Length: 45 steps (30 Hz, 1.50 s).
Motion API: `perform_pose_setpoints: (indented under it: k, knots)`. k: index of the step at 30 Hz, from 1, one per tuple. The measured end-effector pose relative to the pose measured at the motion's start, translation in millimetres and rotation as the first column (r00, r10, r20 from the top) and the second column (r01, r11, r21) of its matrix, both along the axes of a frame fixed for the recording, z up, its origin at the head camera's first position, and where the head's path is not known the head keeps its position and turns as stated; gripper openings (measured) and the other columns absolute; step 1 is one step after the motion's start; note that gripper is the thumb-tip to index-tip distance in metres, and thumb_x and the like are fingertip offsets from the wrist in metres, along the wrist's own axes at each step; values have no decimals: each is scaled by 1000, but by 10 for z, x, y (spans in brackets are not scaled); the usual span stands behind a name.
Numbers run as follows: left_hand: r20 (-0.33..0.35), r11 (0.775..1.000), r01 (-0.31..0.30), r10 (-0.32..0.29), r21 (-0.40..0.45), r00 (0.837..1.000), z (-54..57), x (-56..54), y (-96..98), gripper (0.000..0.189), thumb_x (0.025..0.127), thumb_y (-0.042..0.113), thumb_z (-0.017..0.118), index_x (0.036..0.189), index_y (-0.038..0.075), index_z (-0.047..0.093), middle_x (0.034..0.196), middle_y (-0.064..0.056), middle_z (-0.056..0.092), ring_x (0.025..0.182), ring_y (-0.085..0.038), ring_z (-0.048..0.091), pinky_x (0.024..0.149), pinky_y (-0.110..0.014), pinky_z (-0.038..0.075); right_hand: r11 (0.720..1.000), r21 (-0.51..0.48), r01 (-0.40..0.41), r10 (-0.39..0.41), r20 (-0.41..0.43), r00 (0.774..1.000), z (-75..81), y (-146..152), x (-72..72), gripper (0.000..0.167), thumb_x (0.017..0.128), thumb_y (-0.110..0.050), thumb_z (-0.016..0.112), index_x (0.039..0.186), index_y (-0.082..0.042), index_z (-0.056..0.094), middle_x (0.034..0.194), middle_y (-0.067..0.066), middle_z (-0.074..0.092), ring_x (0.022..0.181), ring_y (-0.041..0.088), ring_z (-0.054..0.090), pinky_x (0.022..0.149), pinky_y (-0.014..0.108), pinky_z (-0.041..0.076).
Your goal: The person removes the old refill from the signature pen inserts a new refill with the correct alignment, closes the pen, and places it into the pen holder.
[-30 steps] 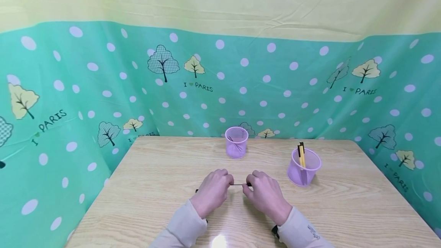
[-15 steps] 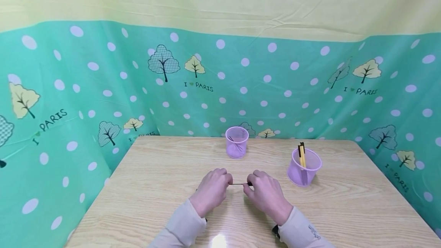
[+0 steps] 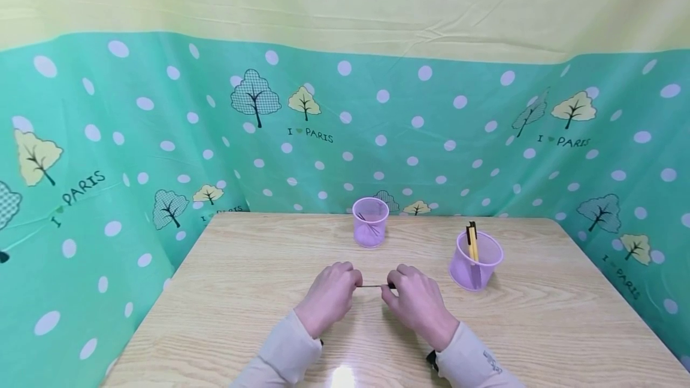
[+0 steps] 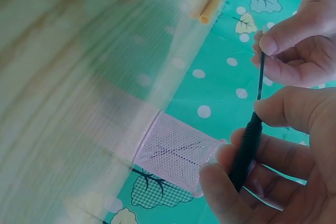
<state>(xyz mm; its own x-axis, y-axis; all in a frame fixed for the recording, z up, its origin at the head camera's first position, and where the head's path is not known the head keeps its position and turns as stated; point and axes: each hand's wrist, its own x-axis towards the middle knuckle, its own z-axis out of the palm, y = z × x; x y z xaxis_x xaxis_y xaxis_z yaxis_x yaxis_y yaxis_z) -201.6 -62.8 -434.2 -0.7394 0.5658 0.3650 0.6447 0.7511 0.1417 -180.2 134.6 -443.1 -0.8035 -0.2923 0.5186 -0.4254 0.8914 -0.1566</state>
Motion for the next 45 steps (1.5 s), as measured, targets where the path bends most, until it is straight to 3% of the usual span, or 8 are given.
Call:
perform_pose_setpoints:
  k: [26, 32, 39, 45]
  knots:
    - [5, 1000, -20, 20, 8, 1000, 11, -42, -79, 22, 70, -6, 69, 80, 14, 71, 72, 5, 58, 69, -15, 58, 63, -28, 49, 1000, -15, 2, -2, -2, 1000, -8, 18, -16, 9, 78, -23, 72, 73, -18, 67, 66, -11, 47, 57, 6, 45, 45, 21, 37]
    - [13, 999, -32, 31, 20, 999, 8, -63, -102, 21, 74, -6, 65, 79, 14, 71, 72, 4, 58, 69, -14, 58, 64, -29, 49, 1000, -28, 5, -5, 7, 1000, -5, 20, -10, 9, 78, -23, 72, 73, -18, 67, 67, -12, 47, 57, 6, 45, 45, 21, 37]
    - [-25, 999, -54, 54, -1, 998, -2, -102, -123, 21, 71, -5, 66, 77, 15, 72, 71, 4, 60, 69, -17, 57, 65, -32, 47, 999, -29, 13, -13, 10, 1000, -10, 21, -3, 8, 78, -23, 72, 74, -17, 68, 68, -11, 49, 58, 6, 47, 46, 22, 39]
    - [18, 997, -72, 72, -13, 997, 16, -139, -150, 24, 73, -8, 63, 76, 13, 72, 71, 3, 59, 68, -17, 57, 64, -32, 48, 1000, -20, 6, -6, 18, 1000, 1, 19, -7, 8, 79, -23, 72, 76, -16, 69, 69, -10, 51, 59, 6, 47, 47, 21, 40]
